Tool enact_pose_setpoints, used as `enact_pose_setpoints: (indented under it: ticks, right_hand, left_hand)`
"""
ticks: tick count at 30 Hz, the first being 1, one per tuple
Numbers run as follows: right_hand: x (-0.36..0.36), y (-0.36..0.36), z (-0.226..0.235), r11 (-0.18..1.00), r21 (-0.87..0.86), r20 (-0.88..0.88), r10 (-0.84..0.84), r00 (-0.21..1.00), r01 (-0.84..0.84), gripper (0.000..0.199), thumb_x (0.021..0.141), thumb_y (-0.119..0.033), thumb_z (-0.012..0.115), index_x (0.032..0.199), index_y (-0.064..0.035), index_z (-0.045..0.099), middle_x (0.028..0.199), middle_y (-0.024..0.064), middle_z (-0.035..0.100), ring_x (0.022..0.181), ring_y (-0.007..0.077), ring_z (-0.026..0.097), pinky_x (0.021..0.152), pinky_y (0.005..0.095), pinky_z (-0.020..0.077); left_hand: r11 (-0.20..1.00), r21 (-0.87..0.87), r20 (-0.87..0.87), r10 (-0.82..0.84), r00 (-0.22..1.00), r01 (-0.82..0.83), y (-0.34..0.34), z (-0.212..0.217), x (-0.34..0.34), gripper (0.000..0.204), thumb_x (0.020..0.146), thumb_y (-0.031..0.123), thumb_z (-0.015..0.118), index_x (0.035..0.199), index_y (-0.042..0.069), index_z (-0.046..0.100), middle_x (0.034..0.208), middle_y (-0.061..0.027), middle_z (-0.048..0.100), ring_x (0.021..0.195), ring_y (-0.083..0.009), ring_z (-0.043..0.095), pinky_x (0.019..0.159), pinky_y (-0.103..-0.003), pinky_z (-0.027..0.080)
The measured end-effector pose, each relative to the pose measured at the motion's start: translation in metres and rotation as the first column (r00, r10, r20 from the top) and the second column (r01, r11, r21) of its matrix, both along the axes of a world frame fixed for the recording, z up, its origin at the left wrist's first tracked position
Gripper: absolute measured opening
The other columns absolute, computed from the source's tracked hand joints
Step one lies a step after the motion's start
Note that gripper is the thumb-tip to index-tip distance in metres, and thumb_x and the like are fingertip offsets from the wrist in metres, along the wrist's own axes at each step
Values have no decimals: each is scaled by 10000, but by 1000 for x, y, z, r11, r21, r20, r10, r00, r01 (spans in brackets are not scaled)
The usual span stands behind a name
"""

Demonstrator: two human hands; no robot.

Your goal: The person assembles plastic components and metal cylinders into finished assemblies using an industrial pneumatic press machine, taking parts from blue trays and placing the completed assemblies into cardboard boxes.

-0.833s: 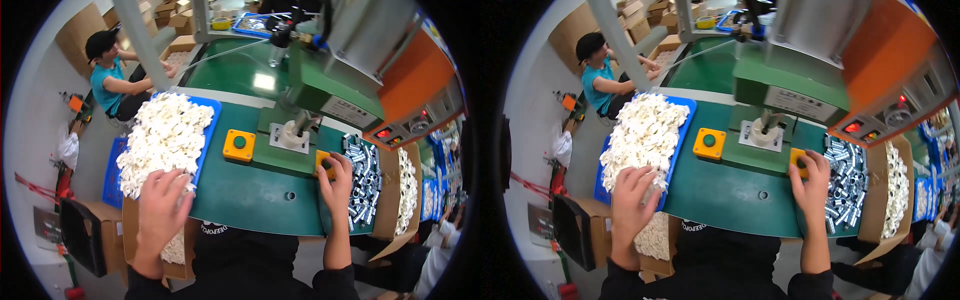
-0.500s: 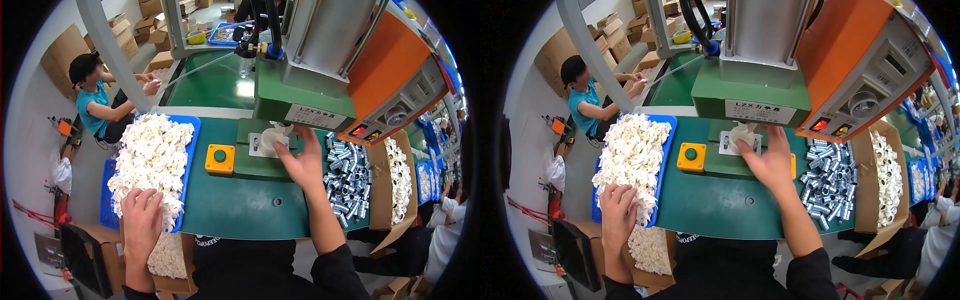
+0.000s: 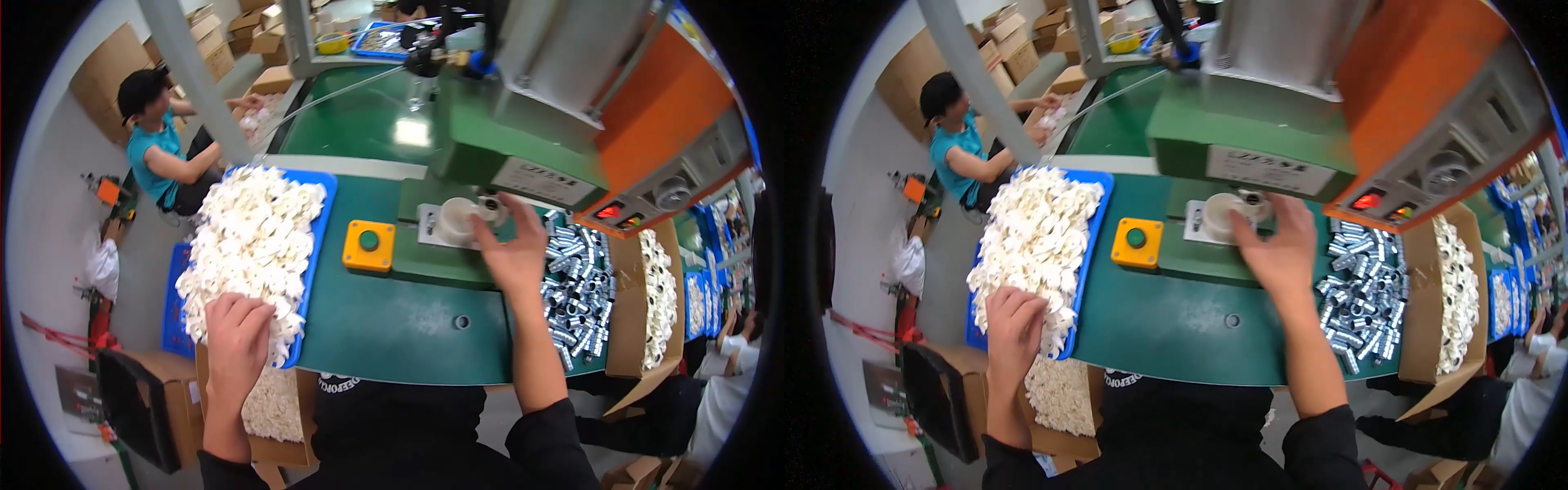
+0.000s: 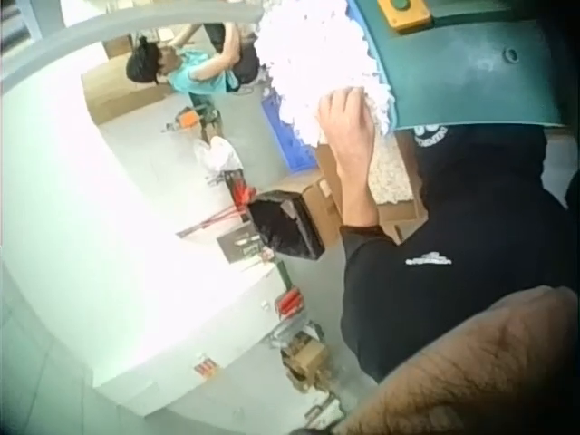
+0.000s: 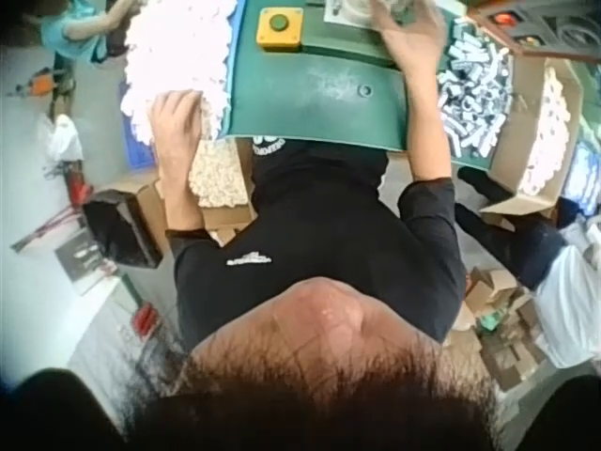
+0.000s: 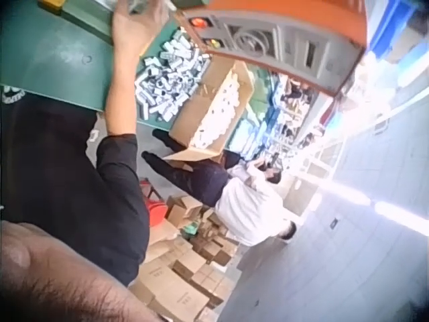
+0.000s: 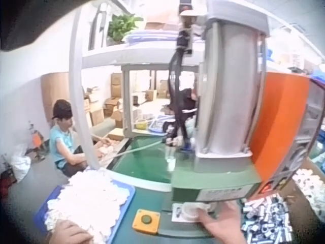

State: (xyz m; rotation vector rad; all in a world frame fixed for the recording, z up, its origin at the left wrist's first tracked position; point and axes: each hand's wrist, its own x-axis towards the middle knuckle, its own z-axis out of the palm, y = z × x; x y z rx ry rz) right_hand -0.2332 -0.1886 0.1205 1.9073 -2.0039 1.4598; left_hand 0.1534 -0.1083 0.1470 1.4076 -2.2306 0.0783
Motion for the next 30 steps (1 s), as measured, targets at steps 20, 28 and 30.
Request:
enact_pose_setpoints:
  ticks: [20,28,30]
  right_hand:
    - [-307,190,9,572,-242,-484,-771,414,783,592,986,-279,731,1430,71,559,1392,260,617,1269,370,597,1099,440,447]
    - [-146,159,-21,929,-203,-253,-355,900,310,397,877,-25,730,1265,23,660,1299,203,632,1235,371,584,1092,467,437]
    - [-98,151,-23,990,-102,-246,-123,961,100,412,821,-25,743,1223,17,664,1278,204,626,1219,384,582,1060,482,443]
  left_hand:
    - [972,-185,-445,-214,870,145,-42,-1,-103,184,802,-83,772,945,15,710,951,-127,708,884,-311,661,803,-382,523]
    - [921,-355,-568,-347,747,159,-103,-37,-214,175,786,-56,776,930,26,719,962,-89,720,907,-301,657,808,-399,523]
    - [931,-312,-577,-344,741,190,-106,-40,-218,178,782,-58,772,928,29,718,971,-77,719,914,-297,652,810,-405,524]
